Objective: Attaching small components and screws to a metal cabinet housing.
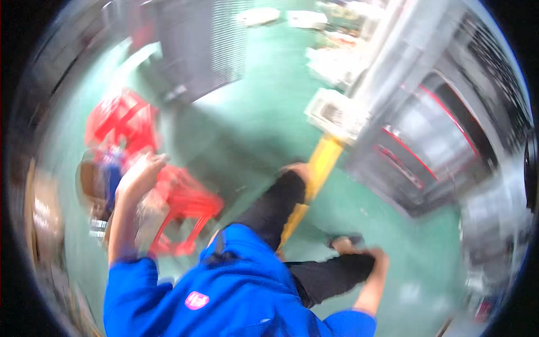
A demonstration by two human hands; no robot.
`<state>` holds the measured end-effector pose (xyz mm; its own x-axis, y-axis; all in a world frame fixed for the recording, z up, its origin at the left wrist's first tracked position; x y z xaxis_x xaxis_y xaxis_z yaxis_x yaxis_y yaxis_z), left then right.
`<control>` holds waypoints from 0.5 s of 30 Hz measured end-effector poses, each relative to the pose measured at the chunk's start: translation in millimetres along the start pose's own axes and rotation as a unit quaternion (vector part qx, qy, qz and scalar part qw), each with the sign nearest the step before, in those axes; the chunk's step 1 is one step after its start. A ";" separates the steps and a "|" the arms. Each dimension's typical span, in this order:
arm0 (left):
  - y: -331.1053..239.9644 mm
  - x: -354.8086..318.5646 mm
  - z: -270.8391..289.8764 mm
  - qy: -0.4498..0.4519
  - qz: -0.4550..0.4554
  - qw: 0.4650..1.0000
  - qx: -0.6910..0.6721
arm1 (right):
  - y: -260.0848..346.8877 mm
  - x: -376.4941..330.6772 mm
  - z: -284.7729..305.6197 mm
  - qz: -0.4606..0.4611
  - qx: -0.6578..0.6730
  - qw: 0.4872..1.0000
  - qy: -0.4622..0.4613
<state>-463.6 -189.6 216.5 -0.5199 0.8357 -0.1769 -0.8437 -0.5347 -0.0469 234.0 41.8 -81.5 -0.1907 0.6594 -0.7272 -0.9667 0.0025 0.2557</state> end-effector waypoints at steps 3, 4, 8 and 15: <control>-112.6 27.6 -4.5 0.056 -0.146 0.980 -0.121 | 48.1 -47.2 45.8 -0.046 0.001 0.999 -0.028; -134.3 30.1 -11.0 0.036 -0.124 0.990 -0.047 | 78.2 -69.1 64.4 -0.039 0.002 0.999 -0.021; -314.1 19.8 -40.7 0.115 -0.307 0.941 -0.084 | 2.5 -43.3 35.1 -0.044 -0.062 0.968 -0.240; -468.7 -58.5 -132.2 0.257 -0.520 0.780 -0.235 | 77.8 -99.2 -1.1 0.058 -0.147 0.879 -0.450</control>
<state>-20.0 -4.4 118.8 0.6373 0.7521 -0.1678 -0.5684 0.3117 -0.7614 177.5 -24.2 9.8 -0.2061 0.9705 0.1252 -0.9774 -0.2104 0.0222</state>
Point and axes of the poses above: each hand's wrist, its own x-axis towards the middle knuckle, its own z-axis out of the back of the hand, y = z × x, the point moved 8 cm from there along x, towards the middle knuckle, and after that the axes turned 14 degrees about z, right-handed, at the moved point
